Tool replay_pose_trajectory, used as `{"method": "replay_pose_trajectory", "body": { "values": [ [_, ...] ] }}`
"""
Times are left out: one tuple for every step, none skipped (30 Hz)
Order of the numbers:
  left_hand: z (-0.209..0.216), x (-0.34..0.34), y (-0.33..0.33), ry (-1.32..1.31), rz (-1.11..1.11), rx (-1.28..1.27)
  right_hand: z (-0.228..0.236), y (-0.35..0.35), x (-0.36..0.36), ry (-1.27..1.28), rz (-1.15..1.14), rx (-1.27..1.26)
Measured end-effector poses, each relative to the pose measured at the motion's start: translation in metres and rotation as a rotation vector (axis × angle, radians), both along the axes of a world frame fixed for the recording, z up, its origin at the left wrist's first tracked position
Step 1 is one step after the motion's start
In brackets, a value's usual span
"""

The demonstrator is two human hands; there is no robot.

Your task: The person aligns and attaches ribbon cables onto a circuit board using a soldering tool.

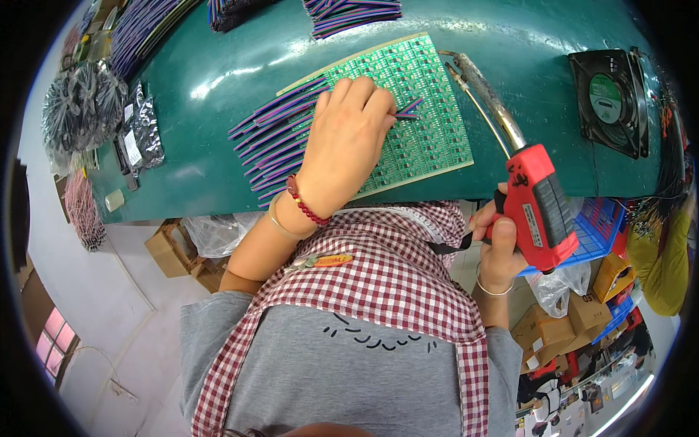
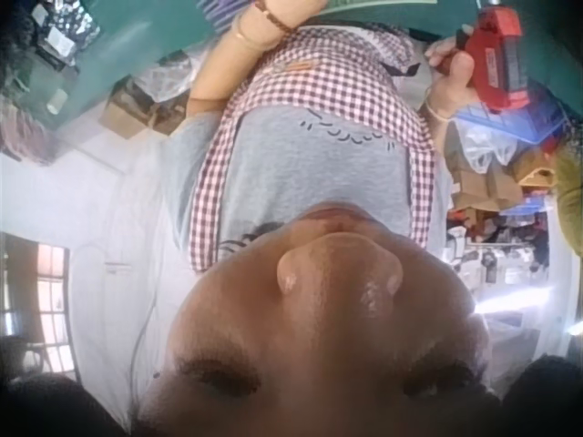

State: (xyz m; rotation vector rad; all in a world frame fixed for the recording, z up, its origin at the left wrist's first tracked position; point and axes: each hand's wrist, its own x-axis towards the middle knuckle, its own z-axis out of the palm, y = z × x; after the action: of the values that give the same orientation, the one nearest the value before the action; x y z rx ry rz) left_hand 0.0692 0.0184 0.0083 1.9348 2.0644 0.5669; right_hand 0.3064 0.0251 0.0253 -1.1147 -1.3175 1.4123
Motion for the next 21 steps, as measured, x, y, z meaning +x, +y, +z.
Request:
{"method": "replay_pose_trajectory", "body": {
  "values": [
    [-0.003, -0.002, 0.0, 0.001, -0.004, 0.001, -0.002, -0.001, -0.002, 0.02, -0.014, -0.015],
    [-0.005, -0.003, -0.003, -0.06, -0.002, 0.022, -0.003, -0.003, -0.003, 0.02, -0.015, -0.016],
    [-0.007, -0.005, -0.005, -0.12, 0.0, 0.042, -0.005, -0.003, -0.005, 0.003, -0.027, -0.023],
    [-0.009, -0.007, -0.006, -0.119, 0.001, 0.041, -0.006, -0.004, -0.006, -0.013, -0.039, -0.03],
    [-0.011, -0.011, -0.007, -0.193, -0.01, 0.104, -0.006, -0.003, -0.007, -0.013, -0.038, -0.032],
    [-0.012, -0.015, -0.008, -0.267, -0.021, 0.167, -0.005, -0.002, -0.008, 0.005, -0.018, -0.029],
    [-0.009, -0.019, -0.012, -0.267, -0.021, 0.166, -0.004, -0.001, -0.009, 0.024, 0.001, -0.026],
    [-0.005, -0.025, -0.018, -0.308, 0.05, 0.204, -0.003, 0.0, -0.008, 0.023, 0.003, -0.027],
    [-0.001, -0.032, -0.022, -0.347, 0.118, 0.243, -0.002, 0.0, -0.007, 0.035, 0.032, -0.035],
    [0.002, -0.041, -0.023, -0.268, 0.14, 0.288, -0.001, 0.0, -0.007, 0.047, 0.061, -0.043],
    [0.007, -0.048, -0.027, -0.265, 0.168, 0.242, -0.001, -0.002, -0.007, 0.048, 0.063, -0.044],
    [0.011, -0.053, -0.03, -0.263, 0.197, 0.196, -0.002, -0.004, -0.007, 0.04, 0.096, -0.084],
    [0.007, -0.058, -0.031, -0.253, 0.174, 0.211, -0.003, -0.005, -0.007, 0.031, 0.13, -0.124],
    [0.003, -0.059, -0.032, -0.251, 0.18, 0.21, -0.003, -0.006, -0.009, 0.032, 0.135, -0.127],
    [0.0, -0.061, -0.033, -0.193, 0.124, 0.212, -0.004, -0.007, -0.01, 0.015, 0.172, -0.162],
    [-0.002, -0.063, -0.033, -0.136, 0.069, 0.213, -0.005, -0.008, -0.01, -0.002, 0.209, -0.198],
    [-0.003, -0.062, -0.032, -0.096, 0.057, 0.207, -0.009, -0.011, -0.008, 0.001, 0.227, -0.23],
    [-0.005, -0.061, -0.031, -0.097, 0.061, 0.206, -0.01, -0.014, -0.008, -0.001, 0.23, -0.232],
    [-0.006, -0.061, -0.031, -0.083, 0.045, 0.191, -0.01, -0.016, -0.008, -0.029, 0.245, -0.231],
    [-0.007, -0.062, -0.031, -0.069, 0.025, 0.176, -0.011, -0.018, -0.01, -0.056, 0.256, -0.23],
    [-0.008, -0.061, -0.031, -0.071, 0.025, 0.176, -0.012, -0.019, -0.011, -0.035, 0.277, -0.214]
  ]
}}
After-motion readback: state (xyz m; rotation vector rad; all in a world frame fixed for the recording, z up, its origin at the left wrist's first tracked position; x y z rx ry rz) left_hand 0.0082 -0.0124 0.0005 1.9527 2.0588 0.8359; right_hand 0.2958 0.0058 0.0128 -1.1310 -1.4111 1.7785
